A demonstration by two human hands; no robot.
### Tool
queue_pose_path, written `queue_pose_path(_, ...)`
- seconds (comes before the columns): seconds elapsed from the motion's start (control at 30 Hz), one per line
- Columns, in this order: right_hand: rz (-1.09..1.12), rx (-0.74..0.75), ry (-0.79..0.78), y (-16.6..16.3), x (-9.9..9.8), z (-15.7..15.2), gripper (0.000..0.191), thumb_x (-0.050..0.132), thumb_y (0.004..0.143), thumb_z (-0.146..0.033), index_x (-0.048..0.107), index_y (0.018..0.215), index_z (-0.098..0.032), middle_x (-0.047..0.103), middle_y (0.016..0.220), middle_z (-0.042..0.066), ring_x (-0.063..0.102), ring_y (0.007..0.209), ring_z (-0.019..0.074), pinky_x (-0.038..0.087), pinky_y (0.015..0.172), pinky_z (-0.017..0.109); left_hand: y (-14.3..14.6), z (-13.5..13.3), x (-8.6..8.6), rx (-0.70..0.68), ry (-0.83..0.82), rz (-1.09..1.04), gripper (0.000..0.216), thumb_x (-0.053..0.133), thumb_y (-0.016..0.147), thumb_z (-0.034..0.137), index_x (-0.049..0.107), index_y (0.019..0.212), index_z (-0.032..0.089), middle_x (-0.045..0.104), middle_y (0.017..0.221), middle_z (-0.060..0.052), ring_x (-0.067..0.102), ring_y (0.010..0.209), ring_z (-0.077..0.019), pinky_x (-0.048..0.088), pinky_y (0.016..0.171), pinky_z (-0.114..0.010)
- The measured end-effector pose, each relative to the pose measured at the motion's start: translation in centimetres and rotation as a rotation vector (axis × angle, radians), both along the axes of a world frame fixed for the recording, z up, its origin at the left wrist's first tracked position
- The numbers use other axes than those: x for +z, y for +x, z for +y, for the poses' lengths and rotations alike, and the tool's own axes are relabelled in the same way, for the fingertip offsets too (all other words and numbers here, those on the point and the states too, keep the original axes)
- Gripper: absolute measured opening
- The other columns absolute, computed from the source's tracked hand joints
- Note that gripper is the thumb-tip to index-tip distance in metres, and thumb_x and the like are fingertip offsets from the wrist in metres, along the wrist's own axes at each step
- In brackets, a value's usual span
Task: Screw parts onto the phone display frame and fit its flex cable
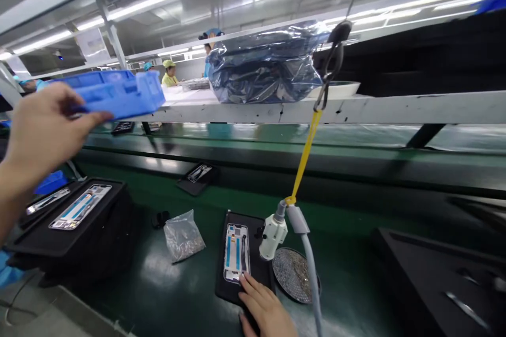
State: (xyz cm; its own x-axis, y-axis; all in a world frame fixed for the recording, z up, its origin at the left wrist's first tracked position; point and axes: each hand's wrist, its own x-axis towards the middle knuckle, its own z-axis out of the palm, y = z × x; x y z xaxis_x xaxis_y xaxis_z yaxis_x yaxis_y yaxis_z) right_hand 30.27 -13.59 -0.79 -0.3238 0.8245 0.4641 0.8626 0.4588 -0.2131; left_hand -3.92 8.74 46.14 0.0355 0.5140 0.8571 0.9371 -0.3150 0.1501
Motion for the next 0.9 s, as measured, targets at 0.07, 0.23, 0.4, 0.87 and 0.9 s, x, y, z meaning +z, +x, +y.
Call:
queue_pose_path(0.07,0.036,-0.010,-0.017,-0.3,0.7,-0.3,0.044,0.063,0.087,-0.014,0.080,0.127,-0.020,0.068,0.153,0.014,0.069,0.141,0.0356,0.068,0.107,0.051,3.2,3.1,2.5,-0.038,0.042,-0.018,0.067,0.085,0.081,0.062,0.073,0.102,0.000,0.056,0.083,0.006,0.064,0.090,-0.0098,0.052,0.106,-0.049)
queue_pose_path(0.23,0.096,-0.046,-0.079,-0.9,2.6,-1.1,0.040,0.058,0.093,-0.013,0.078,0.127,-0.018,0.069,0.152,0.016,0.067,0.144,0.0353,0.065,0.111,0.056,9.1,10.0,4.5,-0.093,-0.083,-0.058,0.075,0.071,0.083,0.067,0.063,0.097,-0.007,0.068,0.101,-0.003,0.075,0.115,-0.0282,0.051,0.104,-0.047)
queue_pose_path(0.4,0.121,-0.052,-0.125,-1.0,3.0,-1.5,0.038,0.054,0.099,-0.014,0.075,0.130,-0.018,0.070,0.151,0.015,0.064,0.146,0.0350,0.065,0.111,0.059,12.3,12.9,3.5,-0.204,-0.262,-0.007,0.064,0.064,0.089,0.063,0.059,0.098,0.000,0.072,0.121,-0.011,0.072,0.127,-0.0302,0.051,0.103,-0.046)
queue_pose_path(0.87,0.075,-0.051,-0.027,-0.6,2.9,-1.5,0.036,0.053,0.099,-0.015,0.075,0.128,-0.018,0.070,0.151,0.014,0.069,0.140,0.0340,0.068,0.104,0.054,3.7,3.0,-31.9,-0.482,-0.838,0.187,0.048,0.089,0.076,0.051,0.080,0.112,0.021,0.082,0.099,-0.009,0.078,0.094,-0.0306,0.059,0.078,-0.037)
queue_pose_path(0.9,0.069,-0.048,-0.007,-0.5,2.6,-1.4,0.036,0.054,0.098,-0.014,0.075,0.127,-0.018,0.070,0.151,0.014,0.070,0.140,0.0335,0.068,0.103,0.052,3.5,3.1,-32.8,-0.481,-0.903,0.208,0.036,0.086,0.078,0.044,0.081,0.106,0.021,0.081,0.093,-0.008,0.077,0.088,-0.0292,0.057,0.076,-0.036)
